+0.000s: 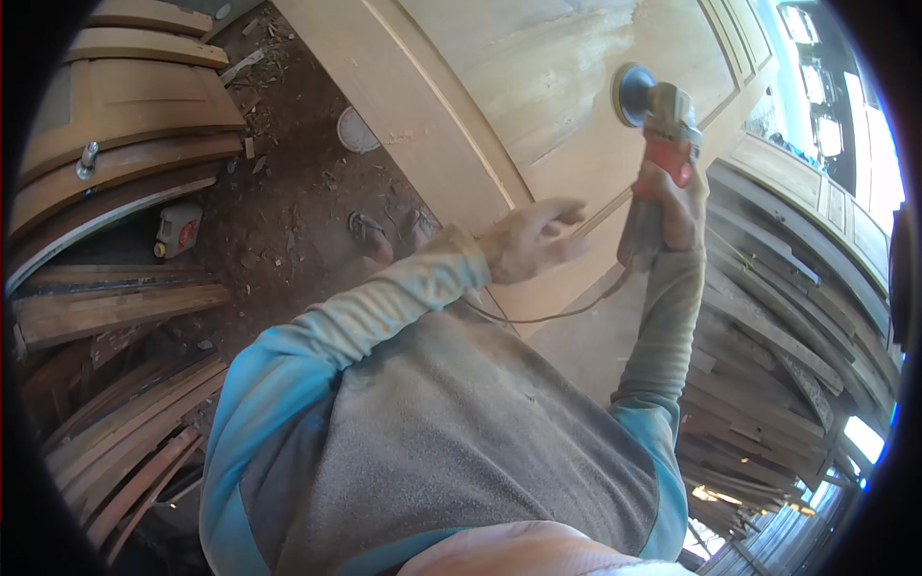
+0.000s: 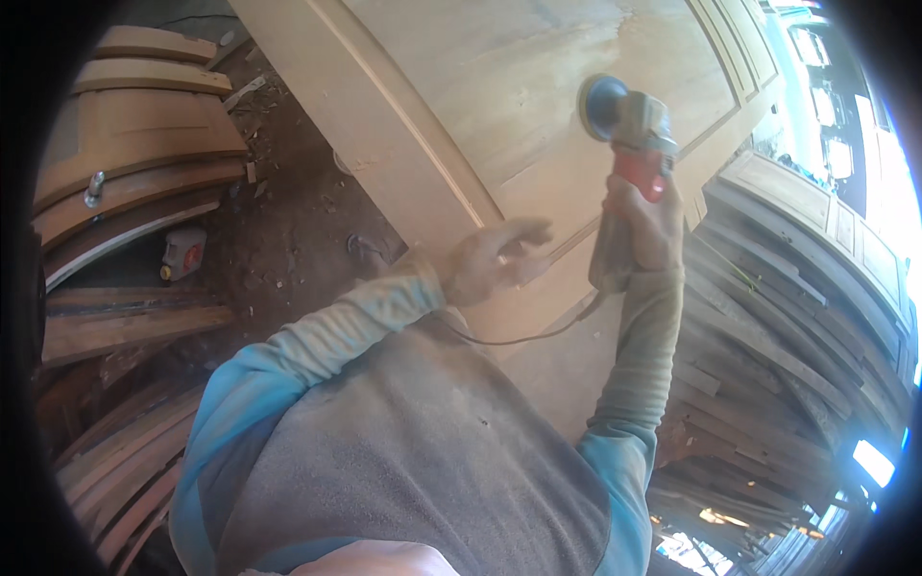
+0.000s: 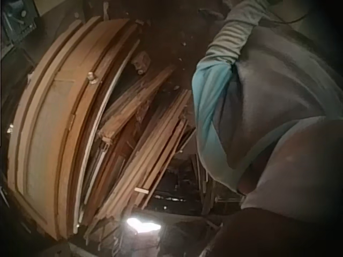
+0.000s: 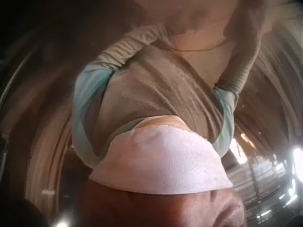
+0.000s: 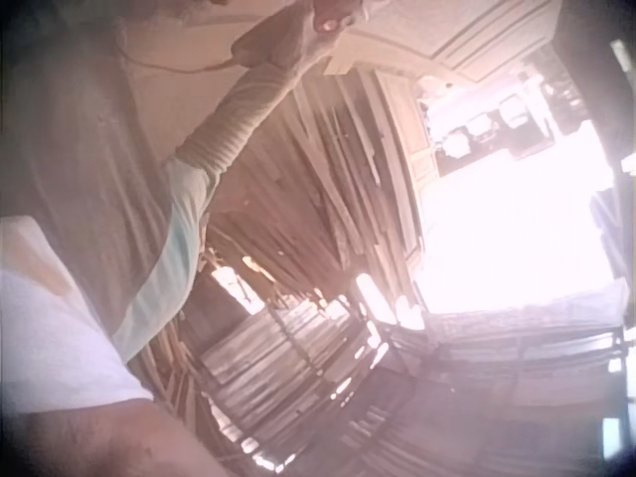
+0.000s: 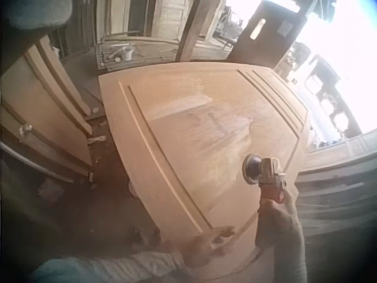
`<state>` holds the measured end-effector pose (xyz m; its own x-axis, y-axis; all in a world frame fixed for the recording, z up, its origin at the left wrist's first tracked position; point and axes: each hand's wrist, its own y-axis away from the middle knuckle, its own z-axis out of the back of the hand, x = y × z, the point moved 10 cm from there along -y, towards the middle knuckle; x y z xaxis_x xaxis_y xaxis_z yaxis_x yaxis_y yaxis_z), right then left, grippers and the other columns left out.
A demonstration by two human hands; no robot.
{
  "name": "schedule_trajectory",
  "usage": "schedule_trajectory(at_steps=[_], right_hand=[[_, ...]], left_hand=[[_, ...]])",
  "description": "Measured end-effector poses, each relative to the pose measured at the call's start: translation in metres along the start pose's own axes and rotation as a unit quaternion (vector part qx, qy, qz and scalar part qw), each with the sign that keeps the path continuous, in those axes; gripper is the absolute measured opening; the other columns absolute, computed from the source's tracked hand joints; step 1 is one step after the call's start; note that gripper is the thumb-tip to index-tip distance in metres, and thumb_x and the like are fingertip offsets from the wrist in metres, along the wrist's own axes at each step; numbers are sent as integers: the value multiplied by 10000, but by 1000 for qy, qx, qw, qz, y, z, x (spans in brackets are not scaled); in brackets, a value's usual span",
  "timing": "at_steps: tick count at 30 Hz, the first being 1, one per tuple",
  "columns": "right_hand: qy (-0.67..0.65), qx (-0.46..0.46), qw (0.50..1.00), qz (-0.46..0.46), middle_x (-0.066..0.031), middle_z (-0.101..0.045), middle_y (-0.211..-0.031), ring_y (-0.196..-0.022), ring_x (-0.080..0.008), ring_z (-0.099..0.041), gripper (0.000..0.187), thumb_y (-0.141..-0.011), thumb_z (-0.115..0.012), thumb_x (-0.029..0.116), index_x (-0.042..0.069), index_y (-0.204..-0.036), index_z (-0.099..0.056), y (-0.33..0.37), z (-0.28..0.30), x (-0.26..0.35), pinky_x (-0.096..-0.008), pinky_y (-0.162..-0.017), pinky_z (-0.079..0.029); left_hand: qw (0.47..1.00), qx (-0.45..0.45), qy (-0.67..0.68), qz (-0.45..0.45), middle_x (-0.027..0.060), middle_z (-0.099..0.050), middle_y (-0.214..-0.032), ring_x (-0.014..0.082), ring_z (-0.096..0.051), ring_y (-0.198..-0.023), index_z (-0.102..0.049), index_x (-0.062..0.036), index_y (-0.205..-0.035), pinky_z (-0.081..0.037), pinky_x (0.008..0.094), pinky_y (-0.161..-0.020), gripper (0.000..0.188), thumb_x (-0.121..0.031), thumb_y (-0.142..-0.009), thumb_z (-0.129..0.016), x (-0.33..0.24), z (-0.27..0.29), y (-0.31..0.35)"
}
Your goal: The person sands a wooden door panel using an electric sander, then stops to change the sanding disc on the tool before resuming the sanding process across the surface.
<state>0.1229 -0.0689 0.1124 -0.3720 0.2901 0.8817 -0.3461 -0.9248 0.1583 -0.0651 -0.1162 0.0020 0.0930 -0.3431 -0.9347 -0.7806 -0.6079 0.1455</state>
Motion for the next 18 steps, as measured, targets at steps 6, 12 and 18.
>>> schedule_trajectory(at_steps=[6, 12, 18], right_hand=[[-45, -24, 998, 43, -75, -631, -901, -747, -169, -656, 537, -875, -757, 292, -19, -1259, -551, 22, 47, 4, -302, -671, -540], [-102, -7, 993, 54, -87, -634, -900, -747, -183, -669, 516, -873, -768, 289, -22, -1226, -557, 62, 53, 0, -305, -662, -542], [-98, -22, 993, 67, -57, -627, -910, -750, -155, -649, 475, -863, -762, 245, -25, -1209, -579, 94, 76, 4, -293, -671, -533]], left_hand=[[985, 96, -35, 142, 180, -663, -1330, 254, -669, -1162, -556, 9, -1421, -518, 376, -1032, 541, -323, -1003, -645, 77, -17, 105], [954, -23, -279, 113, 203, -614, -1292, 355, -580, -1229, -604, -91, -1376, -486, 455, -1045, 552, -278, -868, -715, 212, -13, 121], [859, -36, -506, 66, 170, -556, -1280, 423, -467, -1284, -657, -140, -1192, -460, 500, -1043, 391, -255, -826, -731, 250, -7, 127]])
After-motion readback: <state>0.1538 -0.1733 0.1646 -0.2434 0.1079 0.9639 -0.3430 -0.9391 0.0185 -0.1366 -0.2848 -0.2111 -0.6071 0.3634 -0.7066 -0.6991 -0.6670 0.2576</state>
